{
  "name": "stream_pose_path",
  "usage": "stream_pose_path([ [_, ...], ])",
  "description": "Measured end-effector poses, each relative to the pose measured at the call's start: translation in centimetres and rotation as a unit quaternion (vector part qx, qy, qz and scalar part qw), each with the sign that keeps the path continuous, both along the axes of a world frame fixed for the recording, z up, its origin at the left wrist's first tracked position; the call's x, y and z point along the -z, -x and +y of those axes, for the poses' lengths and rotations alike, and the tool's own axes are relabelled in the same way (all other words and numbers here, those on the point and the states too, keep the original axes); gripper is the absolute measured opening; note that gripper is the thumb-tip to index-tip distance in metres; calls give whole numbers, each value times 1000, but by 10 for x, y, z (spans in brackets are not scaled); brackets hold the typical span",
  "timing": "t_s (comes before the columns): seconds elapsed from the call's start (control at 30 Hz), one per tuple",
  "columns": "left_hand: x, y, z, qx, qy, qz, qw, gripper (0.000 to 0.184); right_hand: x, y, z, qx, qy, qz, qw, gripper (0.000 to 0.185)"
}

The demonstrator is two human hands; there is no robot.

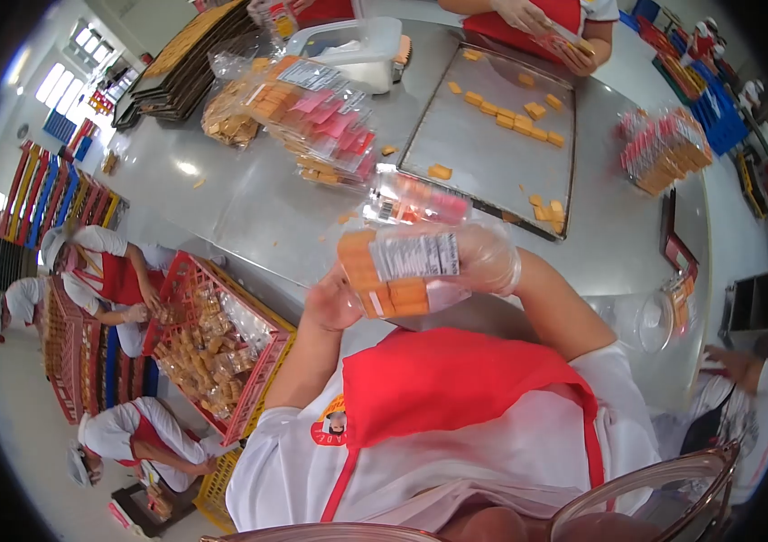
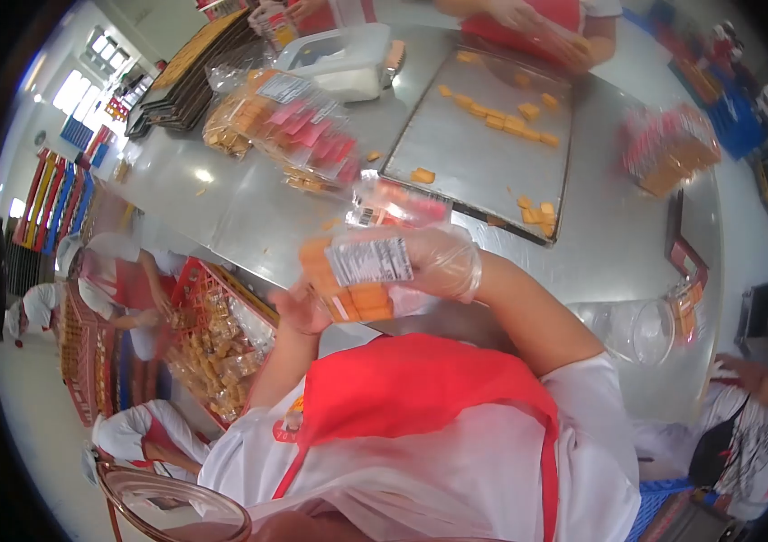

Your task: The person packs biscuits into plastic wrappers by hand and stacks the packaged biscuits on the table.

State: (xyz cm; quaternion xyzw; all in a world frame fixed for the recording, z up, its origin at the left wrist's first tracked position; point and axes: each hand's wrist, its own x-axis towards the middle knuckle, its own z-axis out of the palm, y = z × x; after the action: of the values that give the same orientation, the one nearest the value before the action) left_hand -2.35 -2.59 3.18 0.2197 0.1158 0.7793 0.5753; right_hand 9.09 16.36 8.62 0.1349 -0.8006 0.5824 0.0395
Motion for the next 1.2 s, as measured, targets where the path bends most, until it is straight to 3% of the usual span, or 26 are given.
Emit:
stream_pose_path([
  [0.1, 9, 1, -4, -107, 238, 228, 938, 57, -7, -9, -5, -25, -3, -104, 994, 61],
  [0.2, 9, -6, 2, -173, 218, 229, 933, 42, 2, -9, -2, -15, -104, -132, 986, 62],
  [0.3, 2, -22, 5, -208, 282, 255, 901, 36, -3, -17, 0, 11, -195, -52, 979, 56],
  [0.4, -1, -28, 13, -210, 337, 269, 877, 33, -4, -20, 0, 44, -287, -51, 956, 56],
  [0.5, 20, -22, 16, -185, 274, 209, 921, 33, 2, -23, -1, 39, -308, -16, 950, 57],
  [0.6, 53, -10, 26, -173, 160, 155, 959, 36, -6, -17, 4, -3, -301, -49, 952, 45],
  [0.7, 62, 0, 34, -164, 126, 33, 978, 41, 20, -10, 37, -49, -56, 24, 997, 41],
  [0.77, 83, 14, 32, -151, 119, 54, 980, 48, 37, 11, 75, 41, 50, 133, 989, 36],
  [0.8, 96, 22, 31, -146, 113, 65, 981, 52, 45, 27, 105, 162, -80, 189, 965, 35],
  [0.83, 107, 29, 30, -133, 102, 102, 981, 55, 51, 43, 135, 277, -205, 241, 907, 34],
  [0.9, 120, 34, 24, -86, 87, 55, 991, 46, 47, 64, 173, 426, -442, 157, 774, 32],
  [1.0, 99, 27, 27, -78, 61, 70, 993, 43, 56, 87, 195, 505, -532, 37, 678, 29],
  [1.1, 82, 21, 27, -86, 49, 100, 990, 41, 86, 106, 232, 472, -609, 8, 637, 26],
  [1.2, 92, 17, 21, -81, 45, 93, 991, 40, 65, 113, 227, 426, -633, -133, 632, 22],
])
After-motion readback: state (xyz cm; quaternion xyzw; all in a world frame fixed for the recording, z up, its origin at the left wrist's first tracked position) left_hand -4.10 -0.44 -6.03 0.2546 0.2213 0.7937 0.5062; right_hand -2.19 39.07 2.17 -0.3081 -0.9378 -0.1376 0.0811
